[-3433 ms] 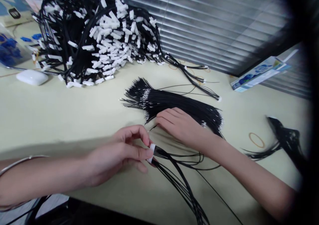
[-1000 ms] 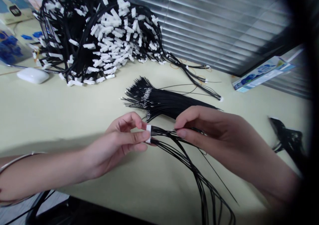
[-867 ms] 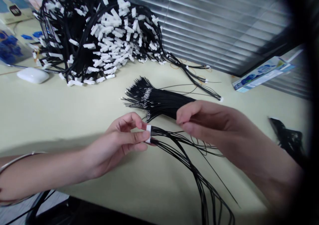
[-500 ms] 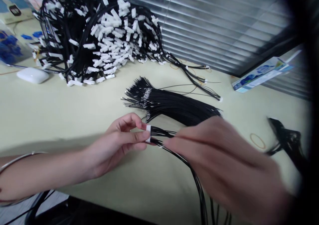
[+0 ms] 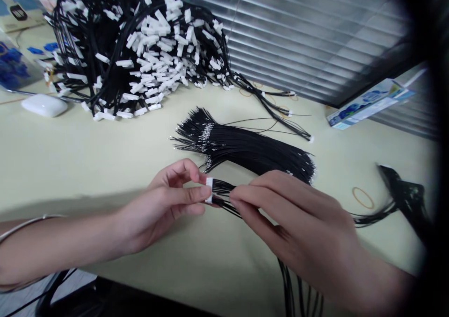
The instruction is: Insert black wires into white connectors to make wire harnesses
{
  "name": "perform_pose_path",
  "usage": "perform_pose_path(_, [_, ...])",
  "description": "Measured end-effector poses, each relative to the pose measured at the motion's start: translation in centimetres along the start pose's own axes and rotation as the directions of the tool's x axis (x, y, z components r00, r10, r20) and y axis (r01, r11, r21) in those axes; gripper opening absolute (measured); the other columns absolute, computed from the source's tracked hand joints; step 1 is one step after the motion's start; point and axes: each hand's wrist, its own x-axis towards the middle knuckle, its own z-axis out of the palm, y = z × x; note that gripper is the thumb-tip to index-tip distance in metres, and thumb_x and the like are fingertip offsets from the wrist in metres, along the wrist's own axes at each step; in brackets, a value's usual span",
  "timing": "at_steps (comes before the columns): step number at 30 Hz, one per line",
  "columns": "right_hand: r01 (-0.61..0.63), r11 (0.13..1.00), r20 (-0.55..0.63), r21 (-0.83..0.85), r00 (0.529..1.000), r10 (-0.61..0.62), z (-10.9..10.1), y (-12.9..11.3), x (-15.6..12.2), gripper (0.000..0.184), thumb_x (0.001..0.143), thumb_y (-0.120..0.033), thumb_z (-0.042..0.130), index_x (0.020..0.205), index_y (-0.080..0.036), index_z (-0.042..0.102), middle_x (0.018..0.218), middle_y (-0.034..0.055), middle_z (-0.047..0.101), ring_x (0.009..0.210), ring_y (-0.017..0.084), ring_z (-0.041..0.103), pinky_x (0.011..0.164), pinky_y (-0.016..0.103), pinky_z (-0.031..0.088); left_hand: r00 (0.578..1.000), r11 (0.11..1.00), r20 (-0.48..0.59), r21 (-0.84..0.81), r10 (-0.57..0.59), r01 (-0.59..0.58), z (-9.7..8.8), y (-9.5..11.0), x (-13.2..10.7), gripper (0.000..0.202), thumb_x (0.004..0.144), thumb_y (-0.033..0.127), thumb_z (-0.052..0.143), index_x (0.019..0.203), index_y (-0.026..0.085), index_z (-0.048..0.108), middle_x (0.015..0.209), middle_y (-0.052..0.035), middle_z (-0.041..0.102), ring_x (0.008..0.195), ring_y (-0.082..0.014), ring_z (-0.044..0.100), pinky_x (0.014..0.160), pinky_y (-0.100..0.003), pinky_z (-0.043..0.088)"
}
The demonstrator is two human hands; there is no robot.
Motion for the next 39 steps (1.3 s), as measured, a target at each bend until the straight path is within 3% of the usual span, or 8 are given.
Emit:
perform_pose_path(6, [0.018, 0.999, -0.012, 0.043, 1.0, -0.018, -0.08, 0.07, 0.14, 0.014, 0.083, -0.008, 0.052, 0.094, -0.014, 0.059, 0.085, 0.0007, 0.056, 0.081, 0.005, 0.049, 0.074, 0.021, 0.039, 1.0, 1.0, -0.002, 0.007, 0.0, 0.0, -0.09, 0.05, 0.12, 0.023, 0.073, 0.011, 0.072, 0.075, 0.017, 0.05, 0.081, 0.0047, 0.058, 0.065, -0.0022, 0.057, 0.048, -0.004, 0.046])
perform_pose_path(17, [-0.007, 0.997, 0.071, 0.073, 0.997, 0.002, -0.01, 0.05, 0.11, 0.014, 0.086, -0.009, 0.049, 0.097, -0.014, 0.056, 0.088, -0.0007, 0.051, 0.082, 0.004, 0.041, 0.076, 0.019, 0.035, 1.0, 1.0, 0.001, 0.005, 0.007, -0.007, -0.1, -0.08, 0.11, 0.023, 0.075, 0.009, 0.071, 0.075, 0.017, 0.05, 0.082, 0.0049, 0.057, 0.067, -0.0018, 0.057, 0.048, -0.003, 0.049])
perform_pose_path(24, [0.073, 0.997, 0.044, -0.029, 0.996, -0.072, 0.35, 0.21, -0.01, 0.022, 0.084, -0.006, 0.049, 0.103, -0.014, 0.054, 0.091, -0.0012, 0.052, 0.084, 0.007, 0.043, 0.076, 0.022, 0.034, 1.0, 1.0, 0.002, -0.009, 0.006, -0.006, -0.19, 0.05, 0.3, 0.023, 0.075, 0.008, 0.07, 0.076, 0.016, 0.049, 0.081, 0.0045, 0.057, 0.067, -0.0019, 0.057, 0.049, -0.003, 0.049])
perform_pose_path(39, [0.189, 0.958, 0.045, -0.215, 0.982, -0.183, 0.24, 0.04, 0.36, 0.018, 0.088, -0.008, 0.041, 0.092, -0.008, 0.059, 0.081, 0.0038, 0.055, 0.079, 0.011, 0.047, 0.072, 0.028, 0.035, 1.0, 1.0, -0.004, -0.02, 0.005, -0.005, -0.23, 0.07, 0.45, 0.023, 0.074, 0.008, 0.071, 0.076, 0.016, 0.05, 0.082, 0.0048, 0.058, 0.067, -0.0021, 0.058, 0.048, -0.003, 0.05])
